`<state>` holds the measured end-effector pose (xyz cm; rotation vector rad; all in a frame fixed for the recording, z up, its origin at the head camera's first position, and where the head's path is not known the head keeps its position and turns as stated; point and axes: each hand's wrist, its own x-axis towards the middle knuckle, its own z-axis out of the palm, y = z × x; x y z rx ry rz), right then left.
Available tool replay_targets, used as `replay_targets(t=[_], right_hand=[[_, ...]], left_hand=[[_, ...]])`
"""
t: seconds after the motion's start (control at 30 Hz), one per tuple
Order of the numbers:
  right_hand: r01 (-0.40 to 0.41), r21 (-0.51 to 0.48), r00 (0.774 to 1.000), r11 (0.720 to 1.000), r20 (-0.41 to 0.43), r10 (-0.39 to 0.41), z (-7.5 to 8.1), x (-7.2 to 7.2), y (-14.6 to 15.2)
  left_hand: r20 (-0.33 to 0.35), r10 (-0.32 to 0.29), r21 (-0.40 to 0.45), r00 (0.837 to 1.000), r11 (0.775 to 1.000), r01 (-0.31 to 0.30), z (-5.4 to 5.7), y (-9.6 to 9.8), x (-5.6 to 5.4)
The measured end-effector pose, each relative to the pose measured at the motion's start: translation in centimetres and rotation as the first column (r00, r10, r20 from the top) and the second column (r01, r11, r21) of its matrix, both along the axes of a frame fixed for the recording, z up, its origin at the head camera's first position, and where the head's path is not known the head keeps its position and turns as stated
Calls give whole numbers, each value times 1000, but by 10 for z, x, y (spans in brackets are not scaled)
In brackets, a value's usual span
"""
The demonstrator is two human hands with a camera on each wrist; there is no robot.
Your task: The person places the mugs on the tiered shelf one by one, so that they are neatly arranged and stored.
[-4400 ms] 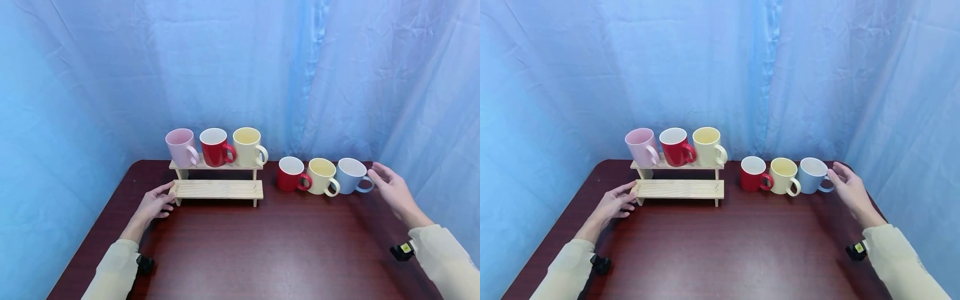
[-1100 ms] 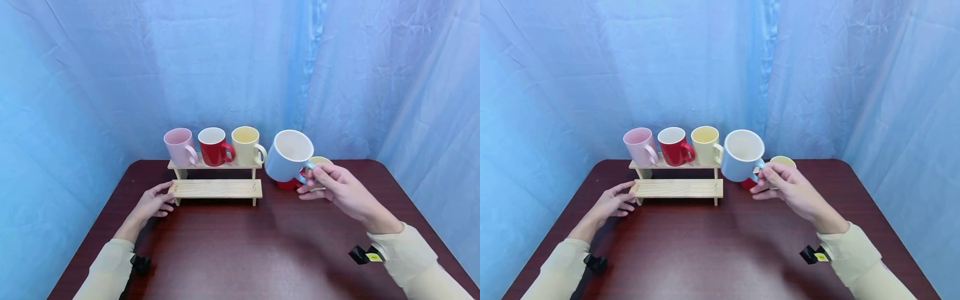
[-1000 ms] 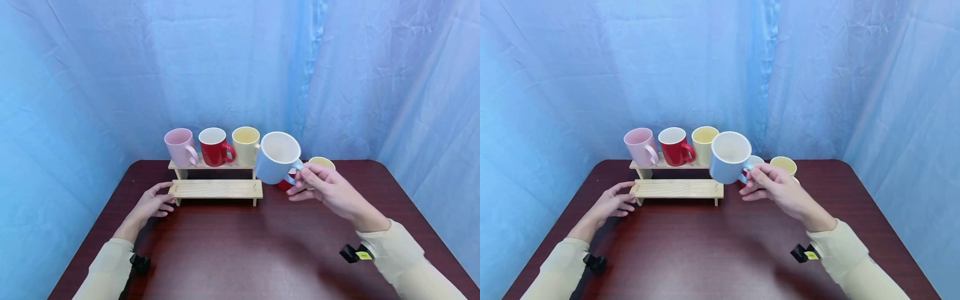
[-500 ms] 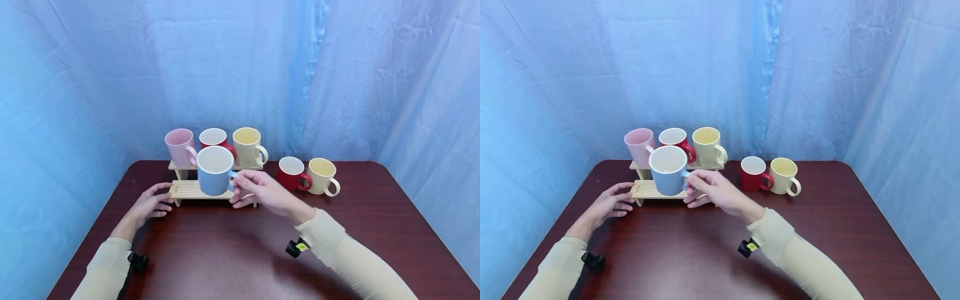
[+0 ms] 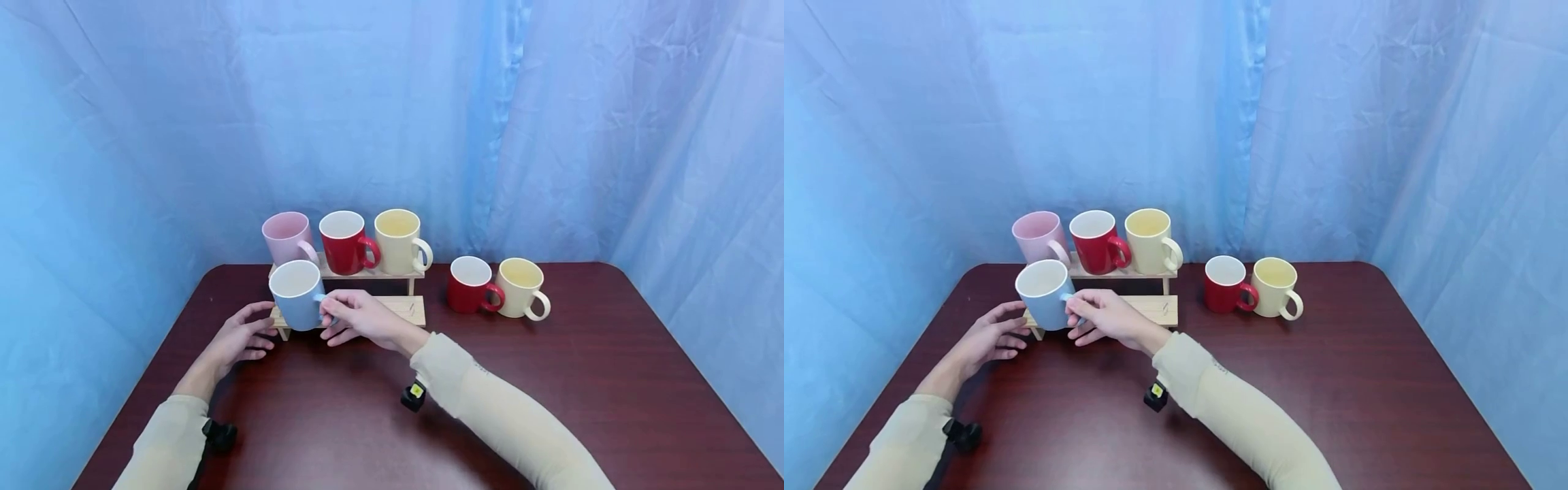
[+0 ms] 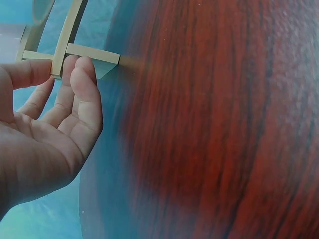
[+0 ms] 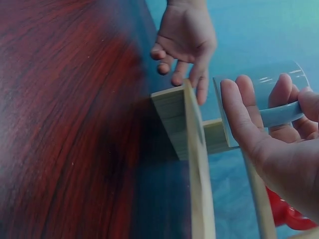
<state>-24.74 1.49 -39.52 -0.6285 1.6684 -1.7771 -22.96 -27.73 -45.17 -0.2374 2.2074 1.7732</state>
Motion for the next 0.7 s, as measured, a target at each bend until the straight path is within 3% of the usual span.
replay_targets(t=[0.27, 0.7], right_hand=[[-4, 22, 1000, 1000, 8, 4, -8, -9, -19], [29, 32, 998, 999, 49, -31, -28, -20, -20]], left_hand=[[4, 18, -28, 1000, 999, -18, 0, 3, 0], [-19, 54, -28, 998, 998, -55, 0, 4, 1]])
